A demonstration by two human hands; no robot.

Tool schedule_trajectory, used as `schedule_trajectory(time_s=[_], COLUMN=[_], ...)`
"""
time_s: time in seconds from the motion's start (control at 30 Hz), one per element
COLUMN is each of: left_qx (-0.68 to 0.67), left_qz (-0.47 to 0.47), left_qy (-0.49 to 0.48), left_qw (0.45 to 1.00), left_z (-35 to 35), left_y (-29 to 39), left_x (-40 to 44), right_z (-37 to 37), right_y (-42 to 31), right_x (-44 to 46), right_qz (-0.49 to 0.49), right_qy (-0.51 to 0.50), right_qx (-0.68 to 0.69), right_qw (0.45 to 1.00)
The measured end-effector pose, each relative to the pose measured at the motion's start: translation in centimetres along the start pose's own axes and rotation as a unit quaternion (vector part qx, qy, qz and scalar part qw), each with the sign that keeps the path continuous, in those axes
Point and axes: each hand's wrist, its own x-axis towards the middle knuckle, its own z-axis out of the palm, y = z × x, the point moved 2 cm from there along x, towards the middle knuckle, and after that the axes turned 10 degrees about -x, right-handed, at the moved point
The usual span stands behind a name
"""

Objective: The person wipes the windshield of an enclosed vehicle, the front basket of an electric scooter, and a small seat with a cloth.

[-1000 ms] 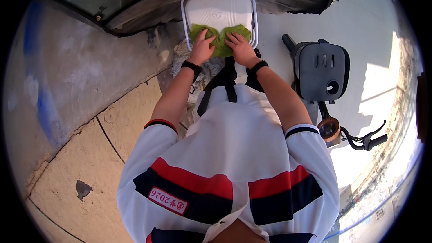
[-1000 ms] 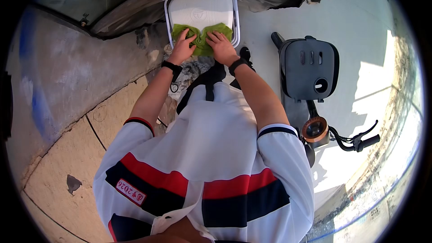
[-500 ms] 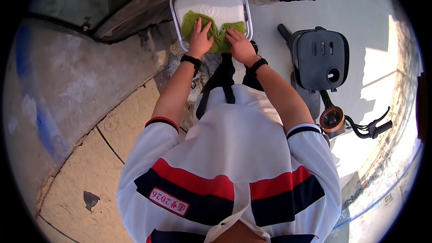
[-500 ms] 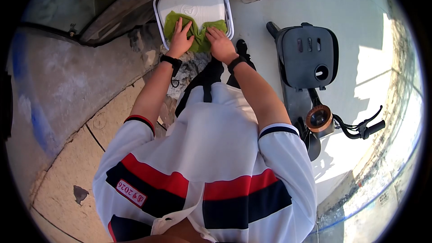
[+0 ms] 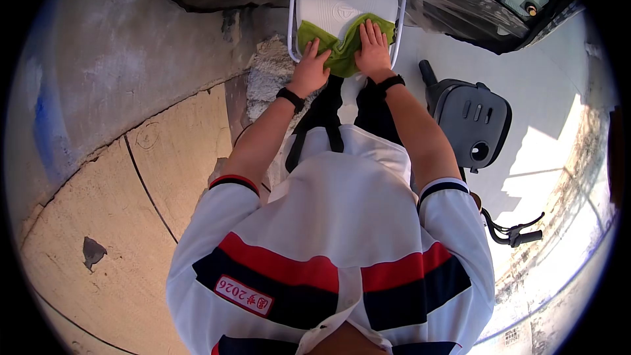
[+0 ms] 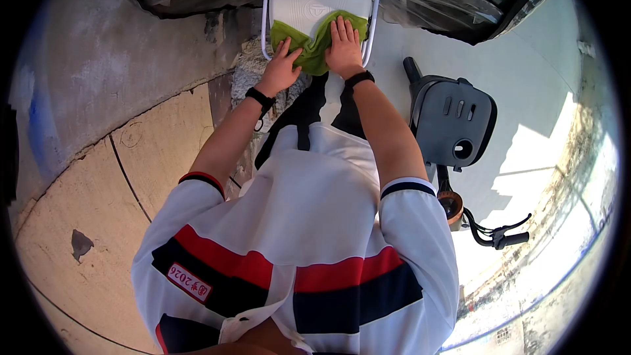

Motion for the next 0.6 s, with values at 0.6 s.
schedule_trajectory(time_s=[0.6], left_qx=[-0.006], left_qz=[-0.02], left_qy=[0.033], left_qw=[0.999], left_z=[-0.2], left_y=[1.0], left_x=[0.2], right_z=[-0.6], right_y=[-0.5], right_x=[6.1], right_qz=[-0.051], right_qy=[0.024], right_qx=[0.001], right_qw=[0.998])
